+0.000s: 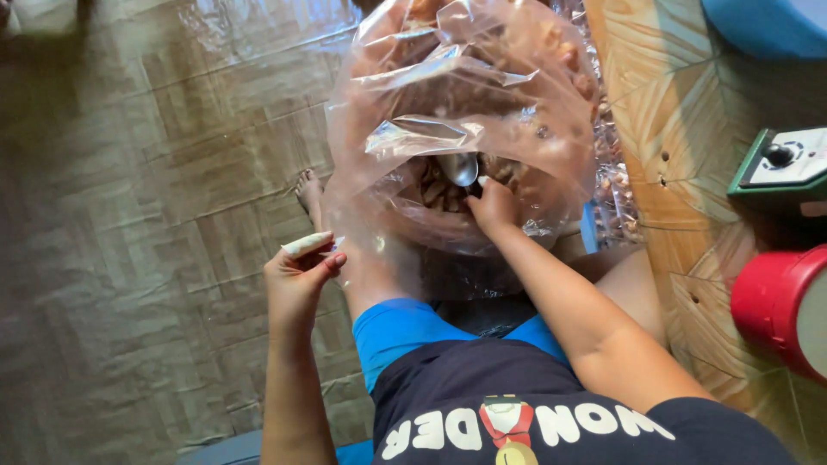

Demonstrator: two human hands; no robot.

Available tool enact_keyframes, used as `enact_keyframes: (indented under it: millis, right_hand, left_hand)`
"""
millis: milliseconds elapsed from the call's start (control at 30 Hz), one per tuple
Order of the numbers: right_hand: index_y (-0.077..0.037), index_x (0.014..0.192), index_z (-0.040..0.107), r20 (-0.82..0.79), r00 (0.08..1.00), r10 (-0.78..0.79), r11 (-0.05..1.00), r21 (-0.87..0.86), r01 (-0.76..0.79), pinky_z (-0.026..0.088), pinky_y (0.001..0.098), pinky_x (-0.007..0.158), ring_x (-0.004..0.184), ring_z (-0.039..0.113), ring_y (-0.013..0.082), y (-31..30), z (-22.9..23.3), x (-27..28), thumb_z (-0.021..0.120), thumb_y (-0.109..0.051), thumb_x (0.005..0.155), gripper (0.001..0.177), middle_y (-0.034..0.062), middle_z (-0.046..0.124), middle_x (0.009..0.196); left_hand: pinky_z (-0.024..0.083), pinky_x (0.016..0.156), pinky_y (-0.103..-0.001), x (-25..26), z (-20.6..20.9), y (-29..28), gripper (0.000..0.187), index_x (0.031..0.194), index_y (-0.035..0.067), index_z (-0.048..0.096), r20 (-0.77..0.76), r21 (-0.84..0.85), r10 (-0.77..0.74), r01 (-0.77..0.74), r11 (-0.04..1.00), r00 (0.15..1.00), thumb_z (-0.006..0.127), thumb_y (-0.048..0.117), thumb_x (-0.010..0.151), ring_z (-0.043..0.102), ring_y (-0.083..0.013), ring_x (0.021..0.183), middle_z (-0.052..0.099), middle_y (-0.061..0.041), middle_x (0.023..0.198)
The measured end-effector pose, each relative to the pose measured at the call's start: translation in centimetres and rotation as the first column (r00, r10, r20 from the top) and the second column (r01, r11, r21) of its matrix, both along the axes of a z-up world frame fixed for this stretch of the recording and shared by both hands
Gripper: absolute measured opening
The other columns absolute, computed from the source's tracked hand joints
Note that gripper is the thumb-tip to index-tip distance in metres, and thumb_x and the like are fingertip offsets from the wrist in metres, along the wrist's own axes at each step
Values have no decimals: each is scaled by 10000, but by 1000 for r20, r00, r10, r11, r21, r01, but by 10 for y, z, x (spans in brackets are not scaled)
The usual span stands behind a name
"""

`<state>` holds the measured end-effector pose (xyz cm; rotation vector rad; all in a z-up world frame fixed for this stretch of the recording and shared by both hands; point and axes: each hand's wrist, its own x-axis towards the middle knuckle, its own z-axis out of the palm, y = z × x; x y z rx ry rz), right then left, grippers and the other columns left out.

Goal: The person is manually packaging snacks by scooping them from a large bulk container into individual plastic bags and then sealing each bag using a heat sealing machine.

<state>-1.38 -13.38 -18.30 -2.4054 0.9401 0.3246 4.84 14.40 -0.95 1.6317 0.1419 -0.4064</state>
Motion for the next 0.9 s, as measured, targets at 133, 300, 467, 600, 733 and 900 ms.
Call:
enact_keyframes:
  millis: [133,300,467,600,733,900]
  right_hand:
    - [-49,966,639,51,993,-108,993,60,104,494,437,789,913,611,301,6,-19,-4,673,-214,695,319,148,653,867]
    - [-75,966,615,145,970,-196,972,156,173,470,410,837,996,571,280,-10,-20,-4,617,-195,692,299,108,642,964]
    - [-1,851,589,305,944,128,979,-191,-71,490,472,719,849,582,374,-45,61,-26,637,-145,695,218,190,597,821]
    - [-113,736,629,-95,925,367,841,-392,-374,531,388,623,721,641,266,-60,76,-38,620,-229,672,133,57,605,709]
    - [-160,630,621,-107,837,537,571,-684,-454,490,309,512,590,605,198,-54,45,-33,556,-195,705,106,26,569,609]
    - [-92,641,635,-45,812,582,581,-676,-454,487,384,475,566,591,273,-40,50,-21,552,-154,653,105,81,566,624]
  left_hand:
    - [523,503,-184,-3,-8,-5,369,932,-14,651,-75,45,-32,35,998,997,794,19,593,577,-61,550,635,-87,704]
    - [509,523,-197,-5,-13,-12,338,944,16,669,-120,83,-132,142,986,984,780,42,626,570,-82,524,609,-90,604]
    - [517,571,-240,-7,-19,-19,332,989,47,668,-150,90,-203,217,972,968,767,97,676,572,-111,556,626,-137,643]
    - [535,572,-256,-7,-25,-32,239,945,28,674,-137,31,-229,235,971,964,723,151,746,598,-116,596,654,-118,750]
    - [551,599,-314,-8,-9,-37,205,994,-15,638,-169,-15,-284,285,958,944,527,43,832,631,-200,601,636,-181,720]
    - [546,611,-313,-9,-10,-22,278,1013,-42,620,-154,2,-293,296,955,944,450,-74,796,635,-219,681,597,-148,873]
